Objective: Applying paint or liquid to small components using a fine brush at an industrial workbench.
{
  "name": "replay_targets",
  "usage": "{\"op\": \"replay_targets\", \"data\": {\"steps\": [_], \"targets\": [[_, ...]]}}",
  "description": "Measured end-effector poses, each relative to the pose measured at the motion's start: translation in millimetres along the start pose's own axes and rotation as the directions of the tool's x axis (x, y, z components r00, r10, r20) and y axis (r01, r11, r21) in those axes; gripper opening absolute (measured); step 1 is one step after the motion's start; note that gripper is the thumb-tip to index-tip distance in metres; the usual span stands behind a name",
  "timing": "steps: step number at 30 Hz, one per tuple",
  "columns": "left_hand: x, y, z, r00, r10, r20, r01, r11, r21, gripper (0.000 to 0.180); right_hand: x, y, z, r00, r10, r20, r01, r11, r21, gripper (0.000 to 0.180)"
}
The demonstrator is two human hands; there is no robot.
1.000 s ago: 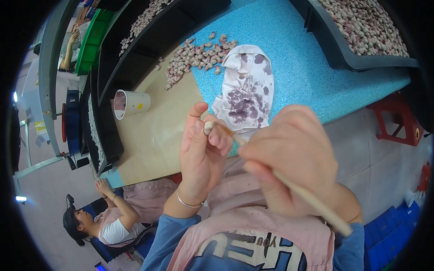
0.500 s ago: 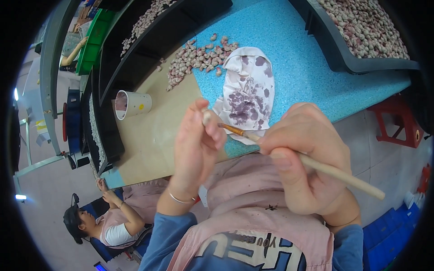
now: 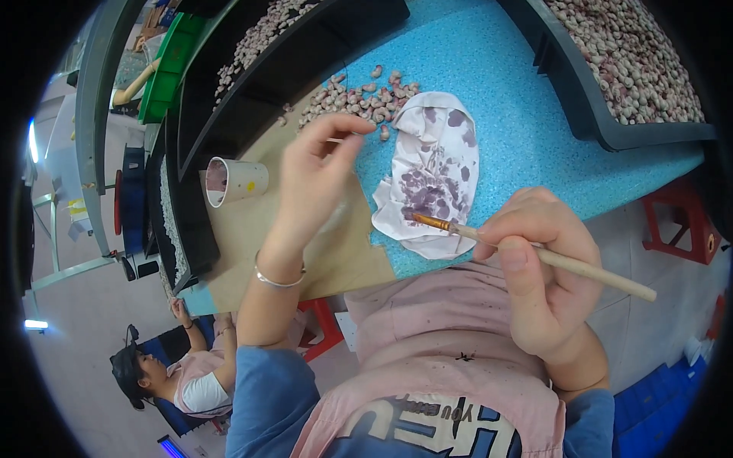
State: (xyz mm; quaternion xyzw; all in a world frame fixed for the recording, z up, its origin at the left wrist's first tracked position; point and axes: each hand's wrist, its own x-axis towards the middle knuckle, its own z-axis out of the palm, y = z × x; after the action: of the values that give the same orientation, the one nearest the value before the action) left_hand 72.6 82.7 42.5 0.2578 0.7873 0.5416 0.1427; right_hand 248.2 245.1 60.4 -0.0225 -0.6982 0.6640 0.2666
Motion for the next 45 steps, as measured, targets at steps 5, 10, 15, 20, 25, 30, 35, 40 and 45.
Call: {"op": "replay_targets", "data": {"steps": [5, 10, 15, 20, 25, 30, 35, 40, 45], "targets": [[4.4, -13.5, 12.1, 0.982, 0.163, 0.093, -0.186, 0.903, 0.388, 0.014, 1.5, 3.0, -3.0, 0.999, -0.024, 0.021, 0.024, 1.0, -0.011, 0.013], [12.9, -21.8, 13.4, 0.945, 0.298, 0.135, -0.325, 0.805, 0.497, 0.015, -0.6, 3.4, -2.9, 1.0, 0.0, -0.009, 0.0, 1.0, -0.002, 0.013], [0.2, -12.0, 14.7, 0.957, 0.282, 0.074, -0.29, 0.894, 0.341, 0.009, -0.6, 4.3, -3.9, 1.0, 0.006, -0.015, -0.006, 1.0, 0.012, 0.013], [-46.9, 10.3, 14.9, 0.966, -0.129, 0.224, 0.228, 0.832, -0.506, 0.016, 0.6, 1.7, -3.8, 0.999, 0.023, -0.048, -0.021, 0.999, 0.041, 0.014], [-73.2, 13.4, 26.5, 0.94, -0.136, 0.313, 0.337, 0.516, -0.787, 0.022, 4.9, -4.4, 1.3, 1.0, -0.022, 0.015, 0.021, 0.999, 0.042, 0.012], [-78.1, 18.0, 36.1, 0.951, -0.144, 0.274, 0.309, 0.458, -0.833, 0.023, 5.6, -7.6, 3.7, 0.995, -0.044, 0.09, 0.042, 0.999, 0.028, 0.012], [-80.7, 11.4, 39.7, 0.977, -0.107, 0.182, 0.211, 0.465, -0.86, 0.018, 2.2, -8.2, -0.1, 0.999, -0.047, -0.002, 0.047, 0.999, -0.028, 0.011], [-83.4, 16.9, 41.6, 0.967, -0.176, 0.183, 0.244, 0.438, -0.865, 0.016, 5.0, -11.4, 0.7, 0.99, -0.083, 0.113, 0.089, 0.995, -0.043, 0.011], [-83.6, 12.7, 46.0, 0.971, -0.13, 0.199, 0.236, 0.439, -0.867, 0.017, 2.9, -8.0, -0.4, 0.997, -0.07, 0.021, 0.071, 0.993, -0.096, 0.011]]}}
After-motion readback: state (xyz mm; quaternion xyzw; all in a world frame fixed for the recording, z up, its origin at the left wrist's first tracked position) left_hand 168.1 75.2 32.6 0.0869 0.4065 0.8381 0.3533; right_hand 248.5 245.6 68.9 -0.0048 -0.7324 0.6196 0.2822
